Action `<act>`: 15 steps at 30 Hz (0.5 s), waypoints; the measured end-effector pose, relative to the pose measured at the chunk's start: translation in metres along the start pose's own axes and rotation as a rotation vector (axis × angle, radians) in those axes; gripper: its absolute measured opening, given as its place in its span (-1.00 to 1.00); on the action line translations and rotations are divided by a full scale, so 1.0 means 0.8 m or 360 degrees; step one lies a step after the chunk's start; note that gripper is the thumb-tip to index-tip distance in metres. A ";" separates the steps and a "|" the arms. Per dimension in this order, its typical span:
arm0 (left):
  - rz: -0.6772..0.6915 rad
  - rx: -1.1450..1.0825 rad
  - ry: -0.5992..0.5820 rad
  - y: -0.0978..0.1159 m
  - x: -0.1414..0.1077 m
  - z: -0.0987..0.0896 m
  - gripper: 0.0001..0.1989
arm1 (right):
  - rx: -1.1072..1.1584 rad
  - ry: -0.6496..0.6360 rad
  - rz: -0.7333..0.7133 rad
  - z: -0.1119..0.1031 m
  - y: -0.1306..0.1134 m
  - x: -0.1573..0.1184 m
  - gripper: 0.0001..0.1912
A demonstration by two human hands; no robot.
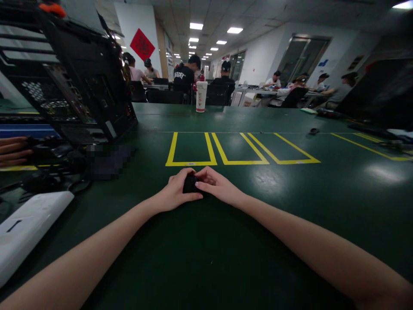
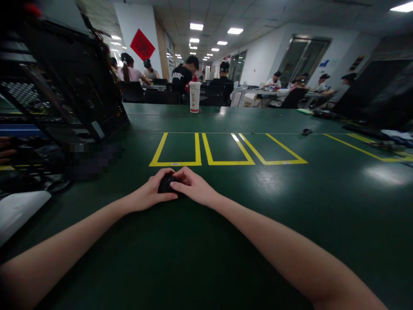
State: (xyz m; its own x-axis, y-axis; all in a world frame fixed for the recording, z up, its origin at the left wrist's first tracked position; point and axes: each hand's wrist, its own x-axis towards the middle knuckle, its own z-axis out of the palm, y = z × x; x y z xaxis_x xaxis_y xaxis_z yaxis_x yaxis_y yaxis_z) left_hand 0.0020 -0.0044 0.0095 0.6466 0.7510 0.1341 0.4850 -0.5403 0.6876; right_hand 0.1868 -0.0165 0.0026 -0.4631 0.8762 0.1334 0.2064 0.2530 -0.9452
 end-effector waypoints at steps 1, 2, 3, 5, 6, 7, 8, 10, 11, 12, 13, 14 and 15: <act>0.0001 -0.0005 0.0002 0.000 0.000 0.000 -0.46 | -0.0002 0.0023 0.0000 0.001 0.000 0.000 -0.82; 0.0004 -0.0004 0.0015 -0.001 0.001 0.001 -0.45 | -0.0010 0.0016 -0.0001 0.001 0.001 0.001 -0.80; 0.0010 -0.0003 0.0026 -0.002 0.001 0.001 -0.45 | -0.0015 0.0020 -0.0005 0.001 0.002 0.002 -0.79; 0.0031 -0.0007 0.0041 -0.003 0.002 0.002 -0.45 | -0.0029 0.0028 0.0041 0.000 0.006 0.003 -0.73; 0.0041 -0.0013 0.0040 -0.004 0.002 0.003 -0.46 | -0.0046 0.0024 0.0078 -0.001 0.007 0.004 -0.70; 0.0047 -0.0015 0.0040 -0.005 0.002 0.003 -0.46 | -0.0064 0.0015 0.0116 -0.002 0.008 0.005 -0.67; 0.0053 -0.0013 0.0039 -0.005 0.002 0.004 -0.46 | -0.0077 -0.0001 0.0142 -0.003 0.009 0.005 -0.67; 0.0059 0.0008 0.0048 -0.007 0.002 0.004 -0.46 | -0.0061 -0.0039 0.0126 -0.004 0.008 0.005 -0.67; 0.0060 0.0022 0.0052 -0.007 0.002 0.004 -0.45 | -0.0038 -0.0061 0.0097 -0.005 0.006 0.004 -0.67; 0.0060 0.0033 0.0057 -0.008 0.002 0.004 -0.45 | -0.0014 -0.0082 0.0065 -0.005 0.004 0.003 -0.67; 0.0062 0.0039 0.0058 -0.008 0.002 0.004 -0.44 | 0.0005 -0.0100 0.0042 -0.006 0.002 0.002 -0.66; 0.0066 0.0039 0.0056 -0.008 0.002 0.004 -0.44 | 0.0014 -0.0114 0.0034 -0.006 0.000 0.002 -0.66; 0.0074 0.0036 0.0056 -0.008 0.002 0.004 -0.44 | 0.0014 -0.0112 0.0036 -0.006 -0.001 0.001 -0.70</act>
State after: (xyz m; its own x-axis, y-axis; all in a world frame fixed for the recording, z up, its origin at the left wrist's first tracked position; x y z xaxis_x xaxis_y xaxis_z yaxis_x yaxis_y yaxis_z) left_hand 0.0015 -0.0010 0.0026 0.6478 0.7376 0.1905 0.4686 -0.5830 0.6637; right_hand 0.1906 -0.0139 0.0050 -0.5178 0.8507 0.0907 0.2104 0.2294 -0.9503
